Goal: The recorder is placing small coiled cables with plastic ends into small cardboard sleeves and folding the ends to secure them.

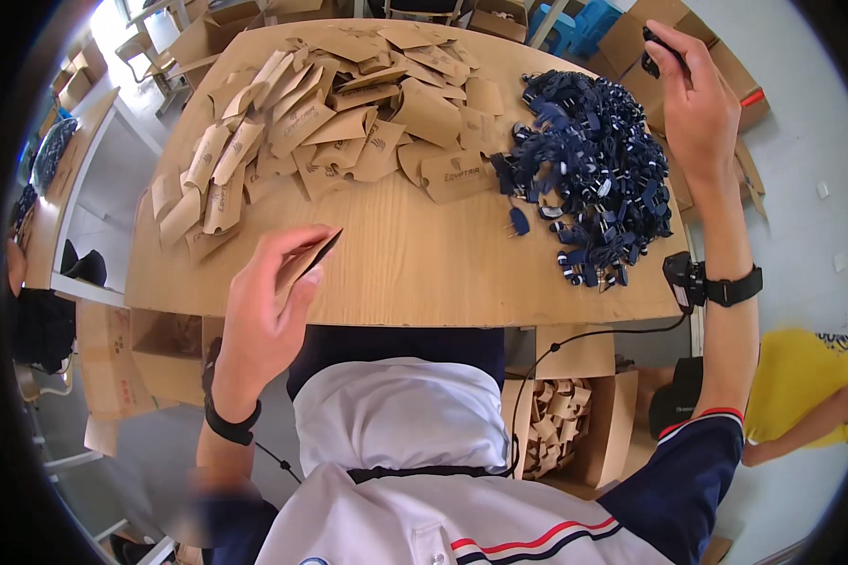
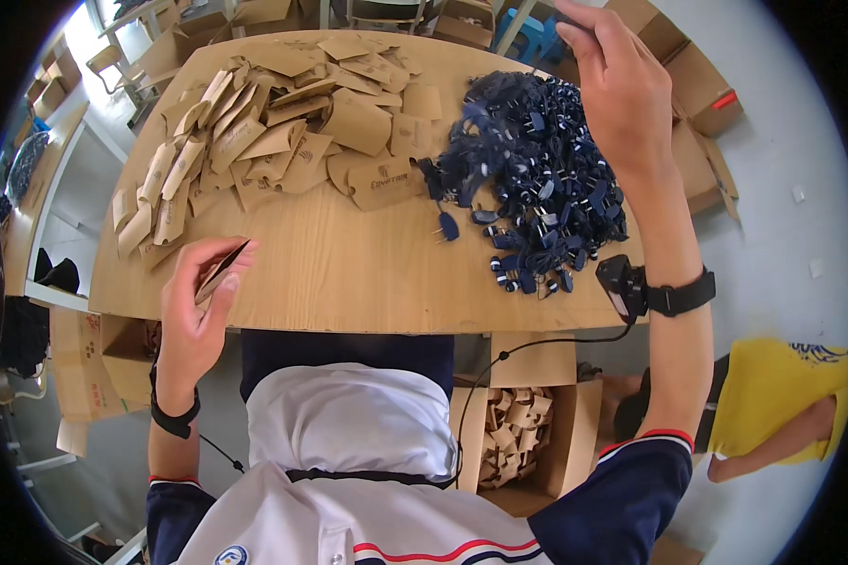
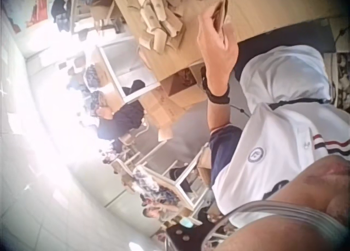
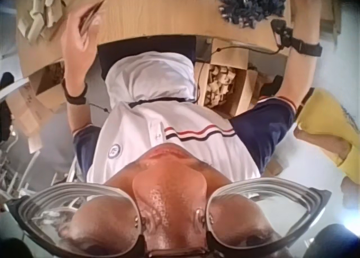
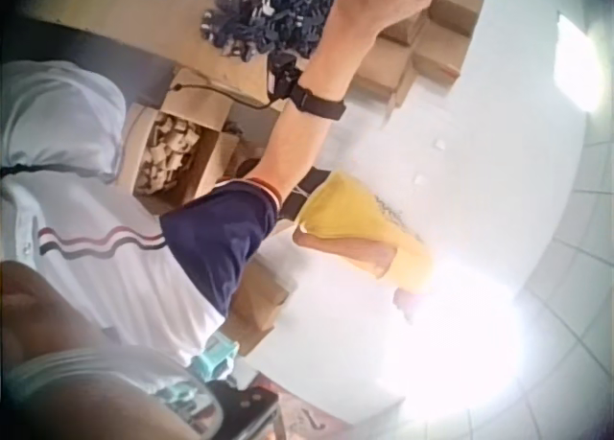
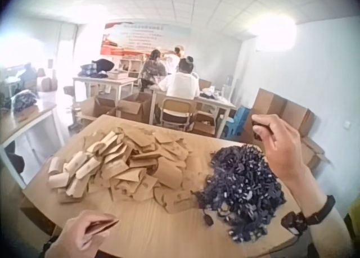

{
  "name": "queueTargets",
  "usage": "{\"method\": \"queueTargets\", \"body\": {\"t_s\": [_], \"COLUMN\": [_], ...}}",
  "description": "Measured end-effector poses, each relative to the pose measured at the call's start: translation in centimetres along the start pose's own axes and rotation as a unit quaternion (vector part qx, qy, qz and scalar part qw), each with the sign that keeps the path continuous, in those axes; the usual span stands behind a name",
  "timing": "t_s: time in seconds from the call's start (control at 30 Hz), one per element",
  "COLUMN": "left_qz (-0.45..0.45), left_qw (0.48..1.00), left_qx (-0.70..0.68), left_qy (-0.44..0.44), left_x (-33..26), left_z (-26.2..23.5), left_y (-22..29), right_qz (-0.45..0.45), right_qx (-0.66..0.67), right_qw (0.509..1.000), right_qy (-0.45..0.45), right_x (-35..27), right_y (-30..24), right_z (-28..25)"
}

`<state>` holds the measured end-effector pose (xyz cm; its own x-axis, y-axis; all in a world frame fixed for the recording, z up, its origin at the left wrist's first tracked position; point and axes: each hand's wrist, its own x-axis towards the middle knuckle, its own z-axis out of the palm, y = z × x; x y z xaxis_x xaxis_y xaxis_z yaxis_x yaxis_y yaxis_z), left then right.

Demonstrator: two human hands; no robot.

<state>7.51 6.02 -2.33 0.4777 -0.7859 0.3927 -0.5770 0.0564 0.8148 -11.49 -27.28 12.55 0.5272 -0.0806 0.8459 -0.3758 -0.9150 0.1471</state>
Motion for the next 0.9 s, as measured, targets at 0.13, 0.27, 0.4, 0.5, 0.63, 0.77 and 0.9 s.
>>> {"method": "queueTargets", "body": {"t_s": [0.13,0.27,0.4,0.5,0.63,0.77,0.9], "left_qz": [-0.045,-0.061,-0.108,-0.100,-0.101,-0.126,-0.145], "left_qw": [0.994,0.977,0.945,0.944,0.940,0.909,0.886], "left_qx": [-0.095,-0.203,-0.298,-0.300,-0.317,-0.384,-0.422], "left_qy": [-0.032,-0.039,-0.080,-0.096,-0.081,-0.101,-0.126], "left_x": [0.5,0.6,0.7,1.3,1.1,1.6,2.1], "left_z": [0.7,1.4,1.7,2.2,2.6,3.4,4.4], "left_y": [1.3,1.9,2.5,3.2,3.2,4.2,5.3], "right_qz": [0.038,-0.090,0.069,0.218,0.120,-0.007,-0.032], "right_qx": [0.096,0.020,0.028,-0.144,0.206,0.057,0.205], "right_qw": [0.992,0.995,0.995,0.937,0.964,0.985,0.970], "right_qy": [0.073,-0.022,0.070,0.231,0.118,0.161,0.131], "right_x": [0.4,0.8,1.8,3.0,3.0,3.8,3.7], "right_y": [0.9,1.2,-1.2,6.1,-0.6,-2.1,-5.8], "right_z": [0.4,0.2,-1.0,2.3,-1.0,-2.6,-4.5]}}
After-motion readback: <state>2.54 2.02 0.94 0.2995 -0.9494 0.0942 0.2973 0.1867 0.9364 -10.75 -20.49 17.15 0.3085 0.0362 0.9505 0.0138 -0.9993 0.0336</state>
